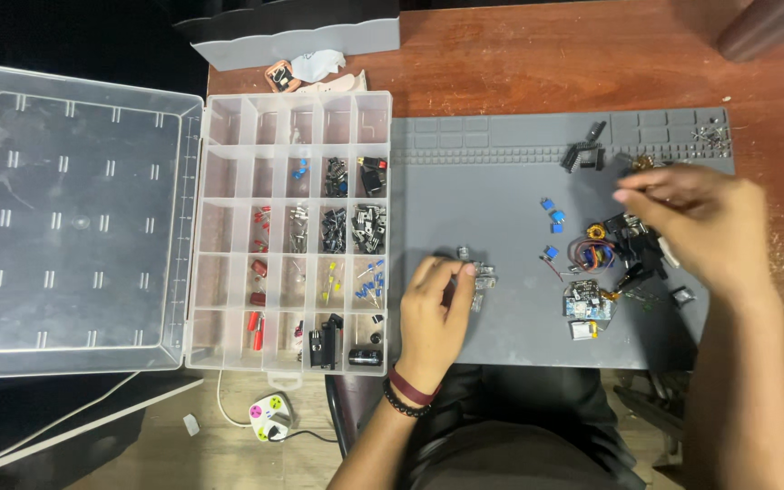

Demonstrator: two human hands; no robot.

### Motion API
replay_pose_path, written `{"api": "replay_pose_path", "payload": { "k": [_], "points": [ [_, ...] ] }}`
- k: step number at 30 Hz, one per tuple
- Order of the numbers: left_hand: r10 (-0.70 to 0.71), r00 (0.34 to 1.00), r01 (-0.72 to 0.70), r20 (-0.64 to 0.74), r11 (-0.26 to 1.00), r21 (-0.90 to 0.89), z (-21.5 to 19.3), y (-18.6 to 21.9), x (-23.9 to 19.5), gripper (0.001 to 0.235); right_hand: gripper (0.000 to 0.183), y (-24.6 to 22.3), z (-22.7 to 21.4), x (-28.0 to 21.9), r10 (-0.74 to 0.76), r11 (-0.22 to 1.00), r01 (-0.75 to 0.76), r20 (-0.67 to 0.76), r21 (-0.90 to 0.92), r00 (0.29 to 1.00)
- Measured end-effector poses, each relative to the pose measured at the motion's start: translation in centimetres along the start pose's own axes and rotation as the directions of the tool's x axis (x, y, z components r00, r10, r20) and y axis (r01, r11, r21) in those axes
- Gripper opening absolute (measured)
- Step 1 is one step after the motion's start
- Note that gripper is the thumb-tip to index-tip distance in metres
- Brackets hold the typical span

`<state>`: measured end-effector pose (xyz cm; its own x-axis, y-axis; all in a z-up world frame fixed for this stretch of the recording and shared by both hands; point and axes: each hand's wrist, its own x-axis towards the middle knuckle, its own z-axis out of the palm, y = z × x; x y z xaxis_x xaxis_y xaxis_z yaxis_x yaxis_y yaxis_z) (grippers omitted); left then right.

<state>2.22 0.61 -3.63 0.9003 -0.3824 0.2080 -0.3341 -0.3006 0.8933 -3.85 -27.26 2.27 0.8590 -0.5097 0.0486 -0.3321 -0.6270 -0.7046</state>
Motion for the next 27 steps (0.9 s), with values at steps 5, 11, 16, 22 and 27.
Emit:
{"api": "replay_pose_path", "payload": {
  "k": [5,11,16,22,27],
  "points": [
    [0.017,1.000,-0.017,-0.015,1.000,-0.009,0.2,0.1,0.0,0.018,0.012,5.1,-0.8,-1.1,0.008,0.994,-0.021,-0.122,-0.107,0.992],
    [-0.002,1.000,0.002,-0.031,1.000,-0.003,0.4,0.0,0.0,0.016,0.011,4.7,1.0,-2.1,-0.128,0.984,0.107,-0.143,-0.145,0.981],
    [-0.025,0.999,0.025,-0.029,1.000,-0.001,0.4,0.1,0.0,0.016,0.016,-0.2,4.2,-1.8,-0.235,0.971,0.233,-0.035,-0.057,0.971],
    [0.023,0.995,-0.022,-0.102,1.000,0.008,0.6,0.1,0.2,0.006,0.025,-0.6,8.0,-1.1,-0.406,0.826,0.358,-0.018,-0.435,0.914],
    [0.136,0.985,-0.132,-0.109,0.990,0.040,0.0,0.8,0.2,0.010,0.010,-0.5,9.0,-1.2,-0.387,0.868,0.330,-0.089,-0.370,0.918]
  ]
}}
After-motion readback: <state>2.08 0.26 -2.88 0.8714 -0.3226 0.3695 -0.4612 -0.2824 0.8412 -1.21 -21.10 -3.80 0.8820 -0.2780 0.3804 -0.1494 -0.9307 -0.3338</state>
